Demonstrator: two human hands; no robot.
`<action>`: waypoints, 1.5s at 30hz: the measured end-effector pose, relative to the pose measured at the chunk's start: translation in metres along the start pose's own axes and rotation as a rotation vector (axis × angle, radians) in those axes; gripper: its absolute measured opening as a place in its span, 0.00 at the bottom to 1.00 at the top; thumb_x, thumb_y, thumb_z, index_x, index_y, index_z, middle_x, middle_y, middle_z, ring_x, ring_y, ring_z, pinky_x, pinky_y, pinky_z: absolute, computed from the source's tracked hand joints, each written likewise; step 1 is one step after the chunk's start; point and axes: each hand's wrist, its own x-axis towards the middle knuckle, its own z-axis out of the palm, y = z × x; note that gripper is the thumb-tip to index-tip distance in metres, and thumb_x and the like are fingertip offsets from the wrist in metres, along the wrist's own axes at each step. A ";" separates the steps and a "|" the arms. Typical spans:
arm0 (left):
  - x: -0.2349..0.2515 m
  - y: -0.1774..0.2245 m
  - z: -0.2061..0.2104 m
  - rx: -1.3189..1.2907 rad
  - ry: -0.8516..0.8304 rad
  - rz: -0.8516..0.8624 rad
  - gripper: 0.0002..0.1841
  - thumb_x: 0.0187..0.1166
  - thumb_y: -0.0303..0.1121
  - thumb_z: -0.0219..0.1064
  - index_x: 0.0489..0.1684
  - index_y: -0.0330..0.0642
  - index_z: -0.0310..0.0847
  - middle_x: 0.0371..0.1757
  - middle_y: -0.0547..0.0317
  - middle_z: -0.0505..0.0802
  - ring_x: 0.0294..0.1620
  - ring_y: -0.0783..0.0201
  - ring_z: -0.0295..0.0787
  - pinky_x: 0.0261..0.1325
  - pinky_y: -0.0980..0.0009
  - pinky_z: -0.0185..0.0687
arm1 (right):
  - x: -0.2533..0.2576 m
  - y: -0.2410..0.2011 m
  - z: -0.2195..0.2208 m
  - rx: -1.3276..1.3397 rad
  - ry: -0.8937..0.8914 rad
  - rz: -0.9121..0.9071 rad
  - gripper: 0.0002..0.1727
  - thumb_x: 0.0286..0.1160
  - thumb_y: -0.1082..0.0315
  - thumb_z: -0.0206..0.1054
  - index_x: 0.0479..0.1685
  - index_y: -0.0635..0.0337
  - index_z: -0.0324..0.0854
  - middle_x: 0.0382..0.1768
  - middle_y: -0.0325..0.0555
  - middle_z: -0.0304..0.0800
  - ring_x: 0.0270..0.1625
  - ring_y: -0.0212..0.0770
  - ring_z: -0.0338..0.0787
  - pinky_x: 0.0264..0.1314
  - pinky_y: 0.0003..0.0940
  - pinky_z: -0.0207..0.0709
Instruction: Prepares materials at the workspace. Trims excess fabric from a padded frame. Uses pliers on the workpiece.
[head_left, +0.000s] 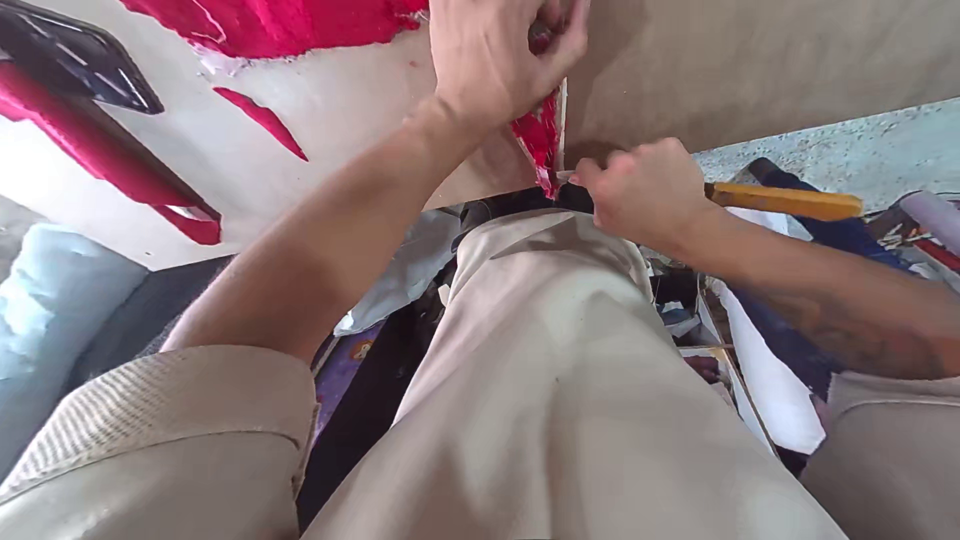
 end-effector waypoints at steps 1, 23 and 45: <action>0.000 -0.001 0.001 -0.006 -0.004 -0.001 0.21 0.78 0.54 0.64 0.24 0.48 0.89 0.24 0.58 0.91 0.29 0.58 0.89 0.34 0.54 0.77 | 0.003 0.004 0.001 0.031 -0.019 0.005 0.16 0.85 0.60 0.55 0.37 0.62 0.83 0.17 0.56 0.80 0.22 0.63 0.86 0.19 0.56 0.70; -0.003 -0.014 0.000 -0.161 0.087 0.270 0.22 0.84 0.49 0.61 0.24 0.43 0.83 0.29 0.52 0.90 0.32 0.56 0.88 0.33 0.59 0.75 | 0.010 -0.015 0.032 0.191 0.134 0.037 0.22 0.88 0.53 0.55 0.29 0.58 0.82 0.13 0.47 0.77 0.18 0.53 0.84 0.18 0.52 0.71; 0.009 -0.008 -0.009 -0.257 -0.241 0.125 0.24 0.83 0.62 0.56 0.31 0.55 0.88 0.27 0.68 0.89 0.30 0.66 0.88 0.33 0.57 0.79 | -0.004 -0.041 -0.007 -0.269 0.174 0.163 0.21 0.94 0.53 0.49 0.53 0.52 0.88 0.16 0.51 0.78 0.19 0.56 0.82 0.18 0.51 0.68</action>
